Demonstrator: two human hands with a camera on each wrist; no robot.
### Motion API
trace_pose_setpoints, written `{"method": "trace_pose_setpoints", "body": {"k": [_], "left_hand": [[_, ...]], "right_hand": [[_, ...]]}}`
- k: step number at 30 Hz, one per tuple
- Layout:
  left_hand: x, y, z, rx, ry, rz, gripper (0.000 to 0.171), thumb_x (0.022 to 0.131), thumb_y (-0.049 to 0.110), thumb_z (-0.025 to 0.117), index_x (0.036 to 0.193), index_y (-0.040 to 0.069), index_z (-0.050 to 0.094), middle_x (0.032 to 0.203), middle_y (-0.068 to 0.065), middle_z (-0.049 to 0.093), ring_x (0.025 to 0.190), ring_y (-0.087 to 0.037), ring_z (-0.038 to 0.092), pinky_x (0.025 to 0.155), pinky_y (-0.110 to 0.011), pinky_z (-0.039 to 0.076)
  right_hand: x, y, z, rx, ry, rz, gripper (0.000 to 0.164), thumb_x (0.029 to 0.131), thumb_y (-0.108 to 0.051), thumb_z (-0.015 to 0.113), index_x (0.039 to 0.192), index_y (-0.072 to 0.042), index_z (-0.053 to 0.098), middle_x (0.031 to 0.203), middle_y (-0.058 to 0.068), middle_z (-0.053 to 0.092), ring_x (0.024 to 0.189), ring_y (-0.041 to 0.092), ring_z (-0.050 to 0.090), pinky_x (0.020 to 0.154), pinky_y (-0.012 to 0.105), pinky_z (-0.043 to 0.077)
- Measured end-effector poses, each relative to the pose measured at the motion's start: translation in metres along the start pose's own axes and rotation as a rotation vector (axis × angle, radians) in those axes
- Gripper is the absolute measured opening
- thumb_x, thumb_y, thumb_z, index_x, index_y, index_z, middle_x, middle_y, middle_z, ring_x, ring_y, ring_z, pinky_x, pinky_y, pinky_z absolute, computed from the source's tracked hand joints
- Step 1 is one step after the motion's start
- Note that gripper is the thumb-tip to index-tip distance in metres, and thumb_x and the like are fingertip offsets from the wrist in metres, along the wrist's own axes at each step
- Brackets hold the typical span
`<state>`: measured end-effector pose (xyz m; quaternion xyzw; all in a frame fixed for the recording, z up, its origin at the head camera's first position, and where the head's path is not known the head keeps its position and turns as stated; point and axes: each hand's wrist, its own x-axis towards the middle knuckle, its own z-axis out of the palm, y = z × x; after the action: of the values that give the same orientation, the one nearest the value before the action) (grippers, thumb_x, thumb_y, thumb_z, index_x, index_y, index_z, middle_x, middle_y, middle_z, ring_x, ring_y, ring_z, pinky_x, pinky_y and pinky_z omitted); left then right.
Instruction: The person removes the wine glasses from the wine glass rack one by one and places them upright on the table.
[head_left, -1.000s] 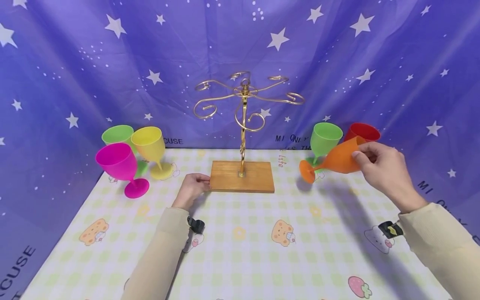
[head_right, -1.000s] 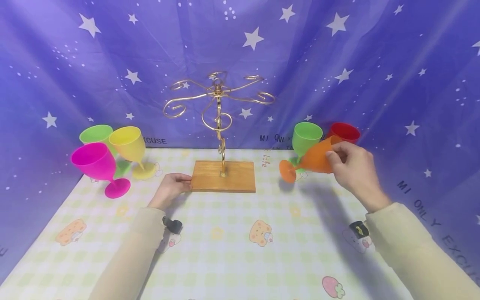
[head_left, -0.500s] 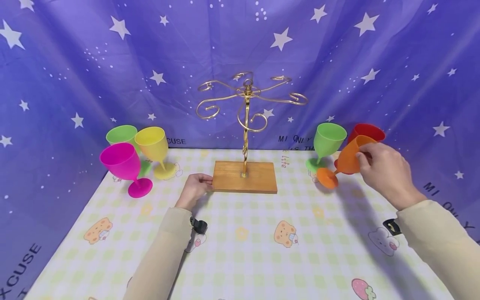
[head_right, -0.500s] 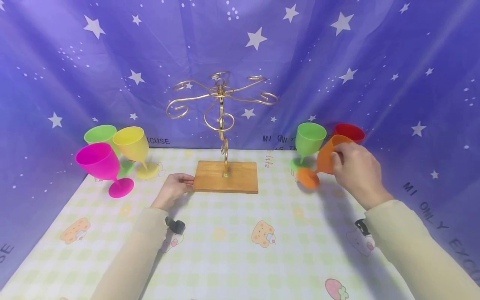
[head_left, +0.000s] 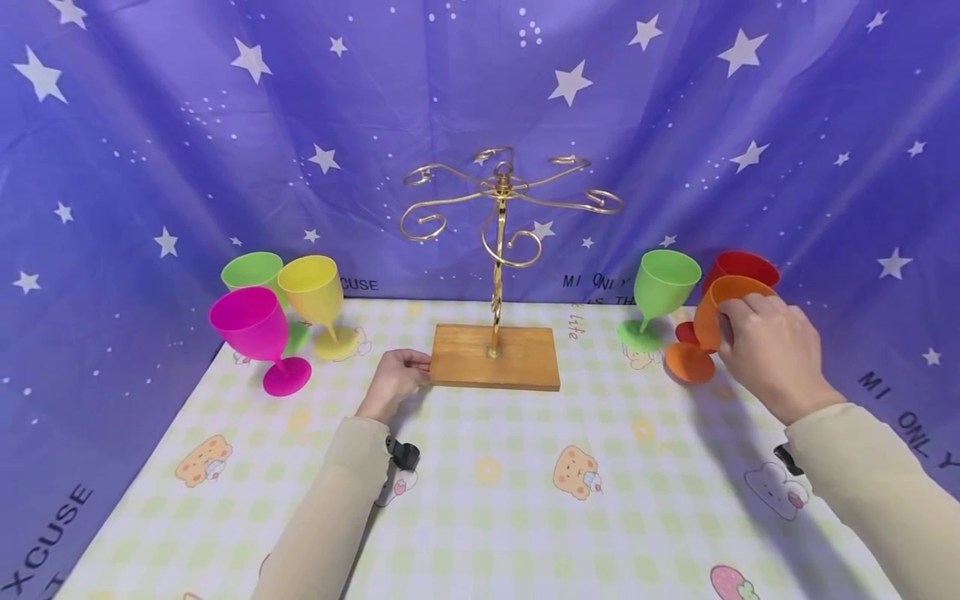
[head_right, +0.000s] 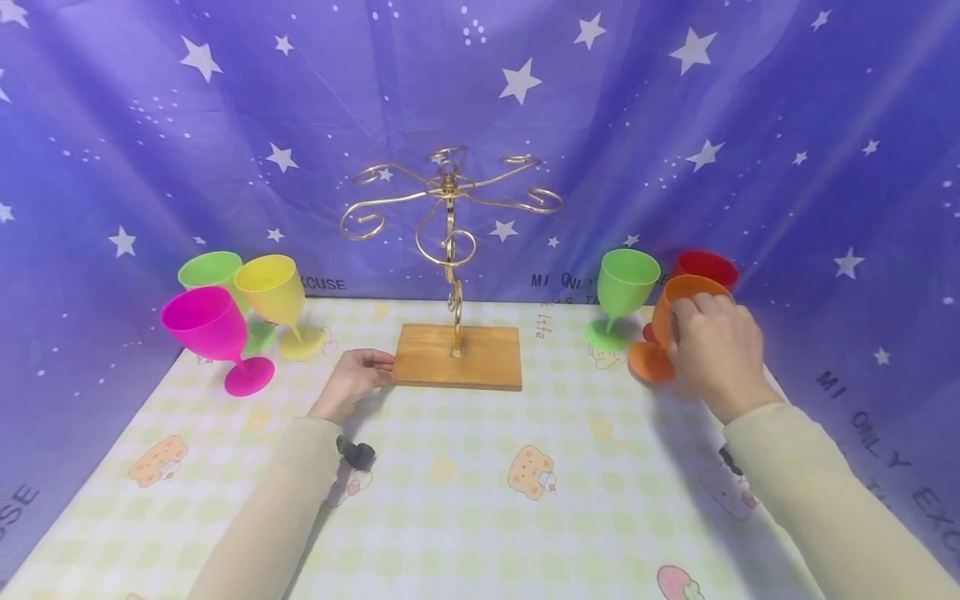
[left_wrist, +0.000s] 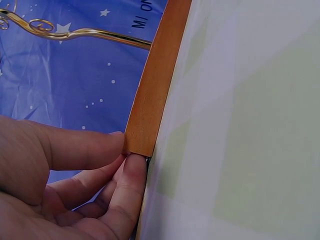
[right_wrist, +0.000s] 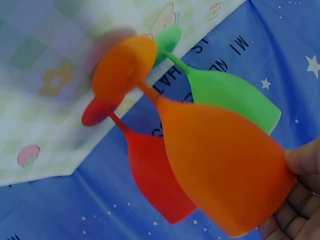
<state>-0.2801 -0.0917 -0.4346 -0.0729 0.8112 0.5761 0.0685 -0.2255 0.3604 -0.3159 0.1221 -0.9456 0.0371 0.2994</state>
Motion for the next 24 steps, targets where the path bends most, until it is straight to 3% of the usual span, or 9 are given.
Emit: {"method": "trace_pose_setpoints", "body": {"k": [12, 24], "left_hand": [[0.000, 0.000, 0.003, -0.013, 0.008, -0.006, 0.030, 0.075, -0.012, 0.064, 0.104, -0.005, 0.066, 0.093, -0.014, 0.067, 0.078, -0.018, 0.061, 0.062, -0.023, 0.048], [0.000, 0.000, 0.002, 0.003, 0.013, -0.022, 0.029, 0.076, -0.011, 0.065, 0.104, -0.003, 0.067, 0.094, -0.013, 0.067, 0.079, -0.018, 0.060, 0.061, -0.022, 0.046]], "right_hand": [[-0.002, 0.003, 0.013, -0.028, -0.021, -0.012, 0.005, 0.080, -0.001, 0.058, 0.082, 0.003, 0.060, 0.074, 0.018, 0.054, 0.078, 0.041, 0.049, 0.062, 0.050, 0.037], [-0.003, 0.006, 0.021, -0.003, -0.006, 0.010, 0.012, 0.080, 0.000, 0.060, 0.091, 0.004, 0.064, 0.083, 0.021, 0.058, 0.079, 0.041, 0.050, 0.064, 0.051, 0.037]]}}
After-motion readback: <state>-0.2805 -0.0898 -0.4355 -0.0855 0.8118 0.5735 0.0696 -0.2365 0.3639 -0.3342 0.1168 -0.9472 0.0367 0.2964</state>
